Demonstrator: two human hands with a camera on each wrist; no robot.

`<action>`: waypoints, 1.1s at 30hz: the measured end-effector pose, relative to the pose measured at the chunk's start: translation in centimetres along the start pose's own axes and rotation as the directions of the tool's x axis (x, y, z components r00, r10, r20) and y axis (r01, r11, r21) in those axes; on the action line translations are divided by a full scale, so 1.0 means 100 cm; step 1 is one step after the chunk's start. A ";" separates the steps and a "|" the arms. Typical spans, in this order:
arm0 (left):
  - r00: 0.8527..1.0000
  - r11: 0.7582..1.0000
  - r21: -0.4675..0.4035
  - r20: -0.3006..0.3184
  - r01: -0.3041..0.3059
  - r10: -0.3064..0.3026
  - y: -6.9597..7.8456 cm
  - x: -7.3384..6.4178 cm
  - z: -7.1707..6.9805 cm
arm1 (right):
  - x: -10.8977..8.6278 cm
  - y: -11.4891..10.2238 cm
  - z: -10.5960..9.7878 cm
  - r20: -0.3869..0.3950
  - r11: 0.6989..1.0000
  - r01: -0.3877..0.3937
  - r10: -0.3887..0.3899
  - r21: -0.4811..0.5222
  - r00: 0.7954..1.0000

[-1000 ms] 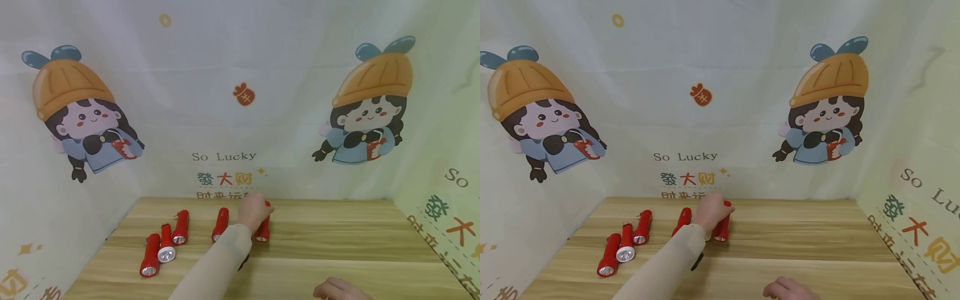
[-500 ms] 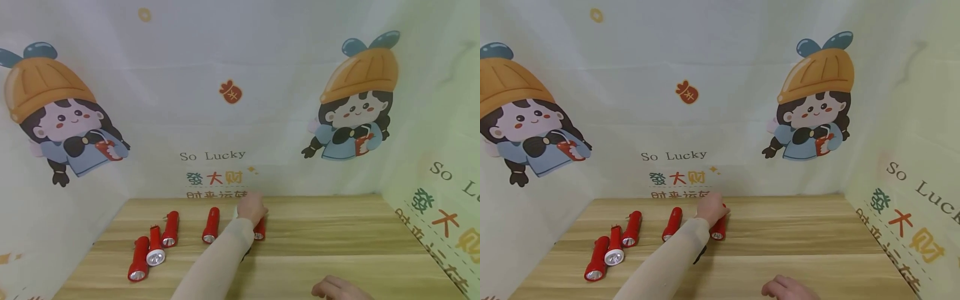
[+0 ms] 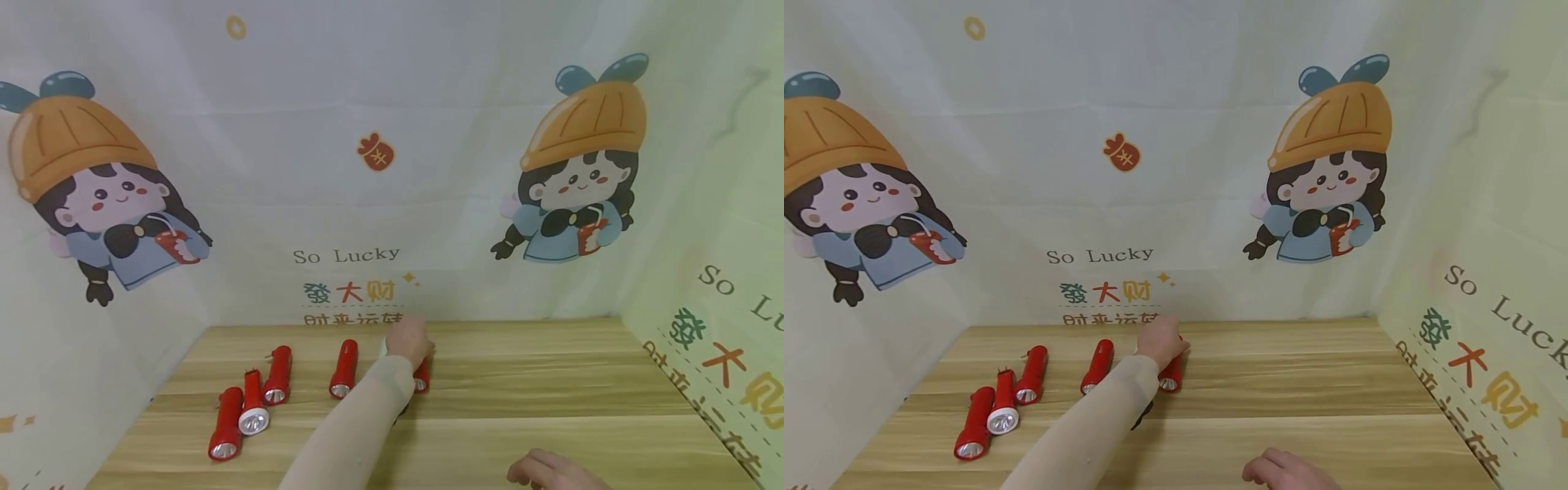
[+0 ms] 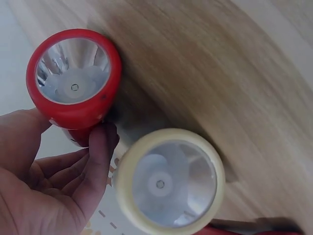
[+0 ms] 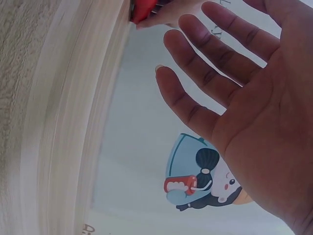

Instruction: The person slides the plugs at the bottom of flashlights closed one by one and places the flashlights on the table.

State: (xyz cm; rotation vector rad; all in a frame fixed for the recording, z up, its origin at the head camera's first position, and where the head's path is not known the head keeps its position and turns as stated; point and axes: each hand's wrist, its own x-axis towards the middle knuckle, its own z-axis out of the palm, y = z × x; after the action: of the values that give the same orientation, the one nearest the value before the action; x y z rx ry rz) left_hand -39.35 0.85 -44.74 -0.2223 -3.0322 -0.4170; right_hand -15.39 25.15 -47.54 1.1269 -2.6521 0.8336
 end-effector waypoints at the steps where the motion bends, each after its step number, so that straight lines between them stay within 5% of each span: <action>1: 1.000 1.000 0.001 -0.001 0.003 -0.003 0.000 0.000 0.000 | 0.000 0.000 -0.001 0.018 1.000 -0.006 0.006 0.011 1.000; 8: 0.999 0.999 -0.009 -0.024 0.031 -0.031 0.001 -0.004 -0.018 | 0.000 0.006 -0.004 0.095 0.996 -0.054 0.048 0.071 0.994; 14: 0.997 1.000 0.016 -0.076 -0.026 0.027 -0.001 -0.018 -0.036 | -0.002 0.016 -0.001 0.107 0.993 -0.092 0.084 0.070 0.991; 20: 0.992 0.994 -0.080 -0.103 -0.076 0.067 -0.016 -0.053 -0.054 | 0.004 0.002 -0.011 0.115 0.993 -0.102 0.095 0.057 0.989; 26: 0.992 0.998 -0.053 -0.122 -0.027 0.021 -0.032 -0.088 -0.068 | 0.006 -0.004 -0.013 0.136 0.981 -0.188 0.181 0.043 0.974; 33: 0.985 0.992 -0.084 -0.149 -0.097 0.084 -0.048 -0.136 -0.077 | 0.007 -0.007 -0.013 0.121 0.979 -0.203 0.200 0.008 0.972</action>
State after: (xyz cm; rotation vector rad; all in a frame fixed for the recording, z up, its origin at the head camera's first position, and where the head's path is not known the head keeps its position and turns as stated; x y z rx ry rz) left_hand -26.21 -7.66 -39.83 -0.3196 -2.8508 -0.5399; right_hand -15.55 25.03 -45.94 0.9512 -2.9016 0.8523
